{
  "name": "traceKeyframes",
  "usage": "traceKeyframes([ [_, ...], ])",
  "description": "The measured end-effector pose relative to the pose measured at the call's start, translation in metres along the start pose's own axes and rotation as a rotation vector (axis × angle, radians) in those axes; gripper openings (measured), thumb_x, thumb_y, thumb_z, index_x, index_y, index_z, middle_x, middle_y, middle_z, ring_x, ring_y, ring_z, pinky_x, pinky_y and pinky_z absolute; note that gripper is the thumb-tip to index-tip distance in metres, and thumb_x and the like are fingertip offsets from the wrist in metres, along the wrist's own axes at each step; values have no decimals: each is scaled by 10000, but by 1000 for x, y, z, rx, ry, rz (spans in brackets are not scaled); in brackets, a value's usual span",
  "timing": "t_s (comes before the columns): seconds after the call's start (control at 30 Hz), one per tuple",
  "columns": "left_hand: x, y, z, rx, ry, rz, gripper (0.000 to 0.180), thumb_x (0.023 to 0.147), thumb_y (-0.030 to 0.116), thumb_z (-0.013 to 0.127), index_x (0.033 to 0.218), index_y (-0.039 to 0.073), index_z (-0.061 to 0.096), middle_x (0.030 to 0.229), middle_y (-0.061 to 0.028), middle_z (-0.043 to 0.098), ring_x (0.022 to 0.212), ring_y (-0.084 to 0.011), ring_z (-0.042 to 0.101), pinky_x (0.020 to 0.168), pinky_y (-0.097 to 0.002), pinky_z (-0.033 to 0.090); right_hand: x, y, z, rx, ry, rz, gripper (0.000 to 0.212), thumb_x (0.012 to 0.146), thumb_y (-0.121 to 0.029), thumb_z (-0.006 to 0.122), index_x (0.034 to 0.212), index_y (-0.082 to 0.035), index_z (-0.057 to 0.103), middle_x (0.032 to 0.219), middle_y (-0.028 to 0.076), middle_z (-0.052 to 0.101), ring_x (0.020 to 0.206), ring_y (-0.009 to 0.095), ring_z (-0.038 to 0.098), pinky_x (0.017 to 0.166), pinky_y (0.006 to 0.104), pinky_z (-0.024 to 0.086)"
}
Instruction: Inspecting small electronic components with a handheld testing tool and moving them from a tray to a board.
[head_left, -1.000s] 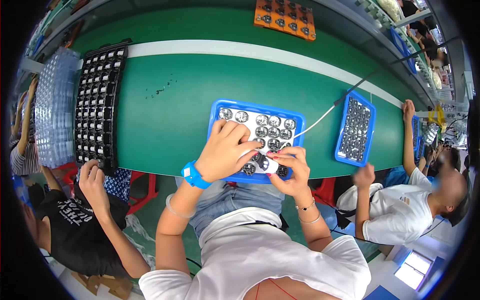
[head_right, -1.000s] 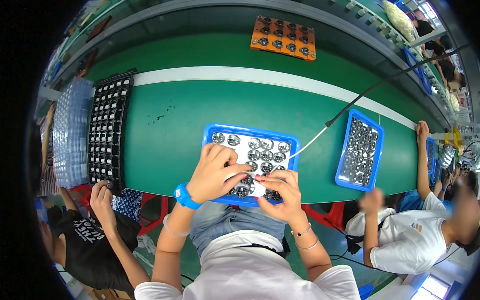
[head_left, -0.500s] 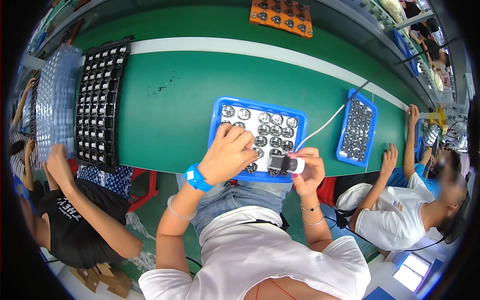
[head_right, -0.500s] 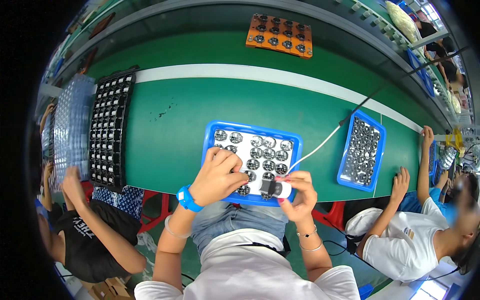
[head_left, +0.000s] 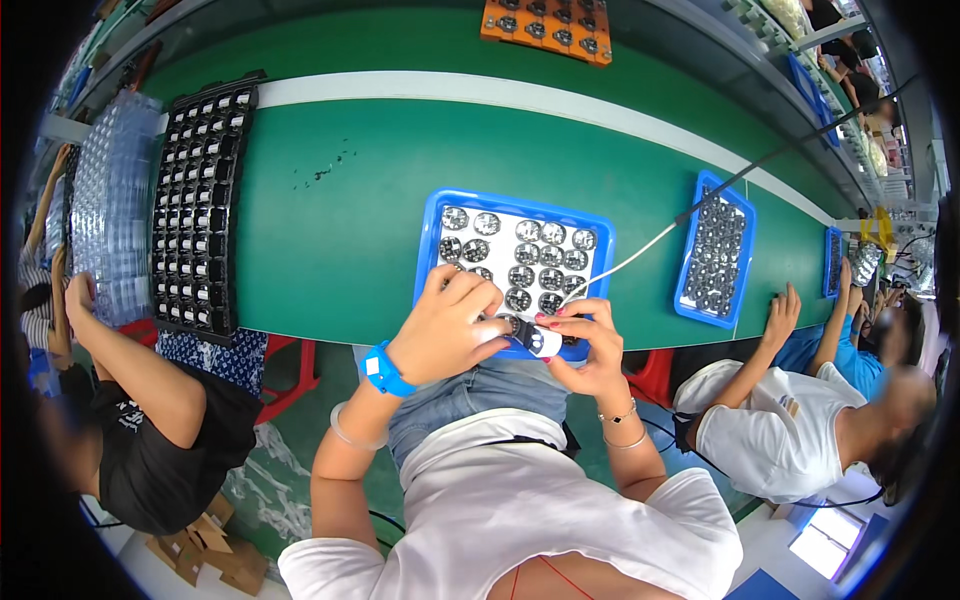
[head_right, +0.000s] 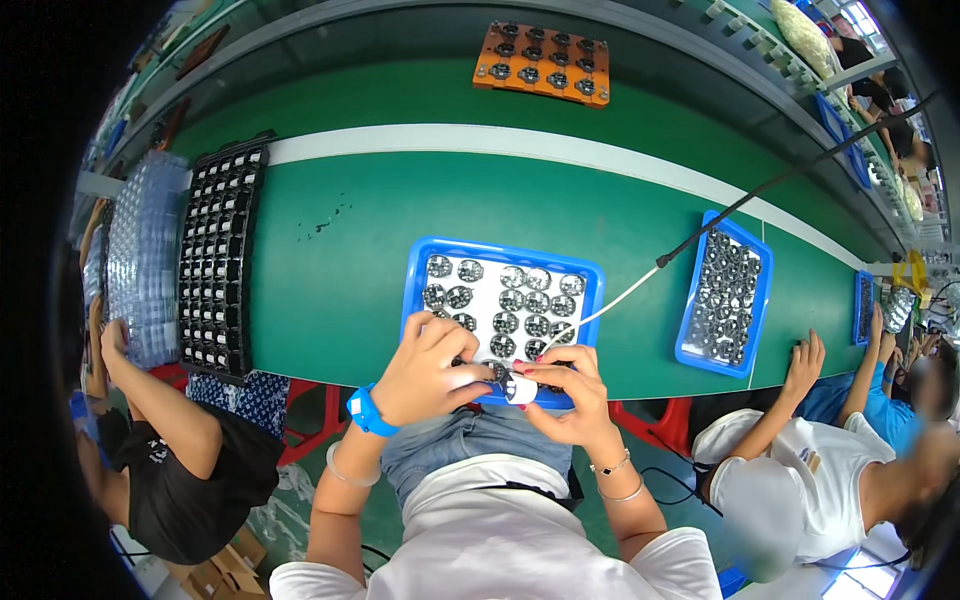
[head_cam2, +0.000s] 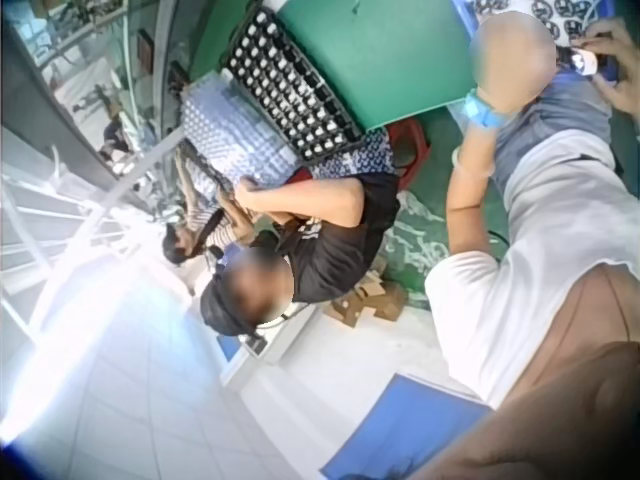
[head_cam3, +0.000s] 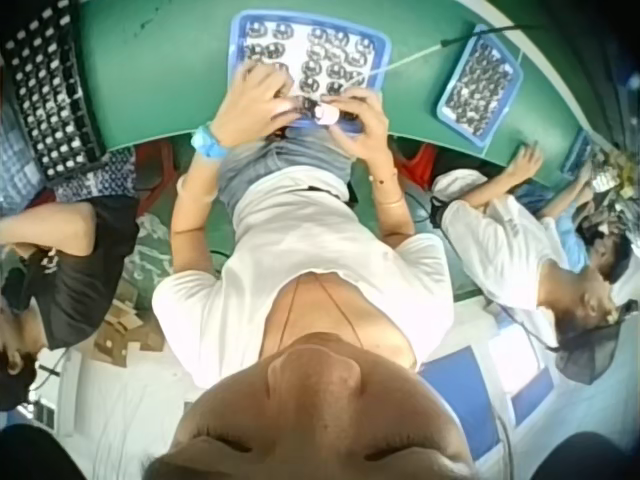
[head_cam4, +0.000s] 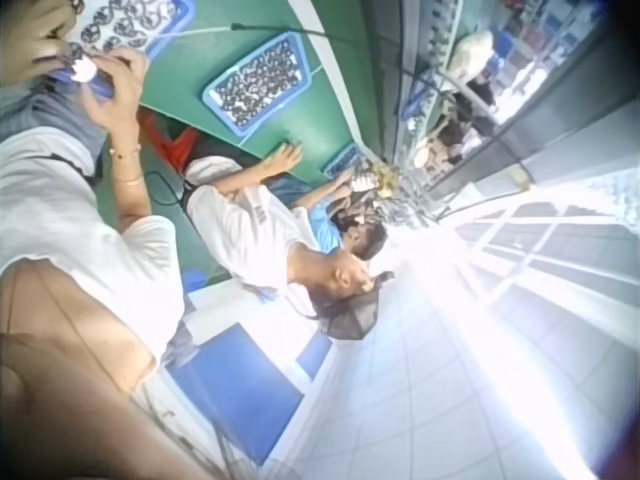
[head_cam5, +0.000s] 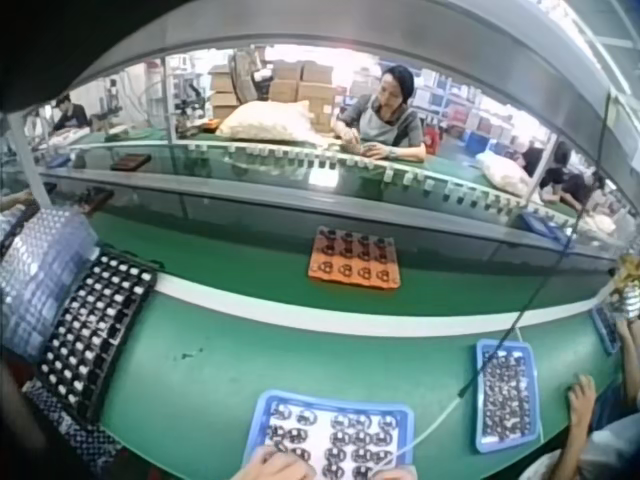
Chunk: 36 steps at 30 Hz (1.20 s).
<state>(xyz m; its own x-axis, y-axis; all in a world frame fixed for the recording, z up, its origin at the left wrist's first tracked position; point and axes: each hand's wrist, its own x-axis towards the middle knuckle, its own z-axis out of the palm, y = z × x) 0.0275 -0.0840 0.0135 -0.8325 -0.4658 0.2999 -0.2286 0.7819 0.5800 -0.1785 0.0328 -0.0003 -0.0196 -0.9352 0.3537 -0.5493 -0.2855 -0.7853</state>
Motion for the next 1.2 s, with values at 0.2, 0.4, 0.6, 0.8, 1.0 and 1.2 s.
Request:
traceKeyframes([
  [0.2,-2,2,7,28,-42,24,108,712,250,733,750,166,675,860,6,455,943,-188,485,879,-397,346,-23,20,5,606,422,242,370,821,-177,681,1103,-25,496,1085,162,565,993,254,591,940,395,447],
  [0.4,17,-9,-9,29,41,40,162,722,280,738,798,152,673,873,-10,496,931,-205,511,874,-410,366,-15,32,6,633,777,262,331,930,-198,574,1176,-20,445,1133,129,554,1105,243,547,1037,412,367],
  [0.6,94,-111,-33,-192,504,-330,120,816,140,672,877,39,652,949,-124,607,922,-306,595,832,-374,469,-23,44,17,533,820,215,341,976,-221,517,1223,-23,391,1176,137,519,1166,270,513,1050,422,340],
  [0.8,164,-226,-12,55,671,-345,326,838,197,686,1112,38,608,1122,-154,622,1055,-297,598,878,-374,469,-29,46,22,523,827,224,352,969,-229,535,1212,-23,383,1178,151,513,1160,273,523,1052,427,353],
  [1.0,205,-245,-15,97,553,-553,288,821,202,691,1079,101,615,1042,-112,674,1008,-336,606,966,-434,400,-32,46,23,535,821,250,366,953,-208,559,1216,-32,376,1163,161,548,1129,245,545,1038,414,378],
  [1.2,208,-246,-14,38,712,-541,113,814,134,682,887,69,626,840,-128,671,832,-343,636,736,-421,489,-29,45,22,559,814,247,365,954,-197,553,1227,-38,369,1150,152,546,1122,248,548,1043,420,377],
])
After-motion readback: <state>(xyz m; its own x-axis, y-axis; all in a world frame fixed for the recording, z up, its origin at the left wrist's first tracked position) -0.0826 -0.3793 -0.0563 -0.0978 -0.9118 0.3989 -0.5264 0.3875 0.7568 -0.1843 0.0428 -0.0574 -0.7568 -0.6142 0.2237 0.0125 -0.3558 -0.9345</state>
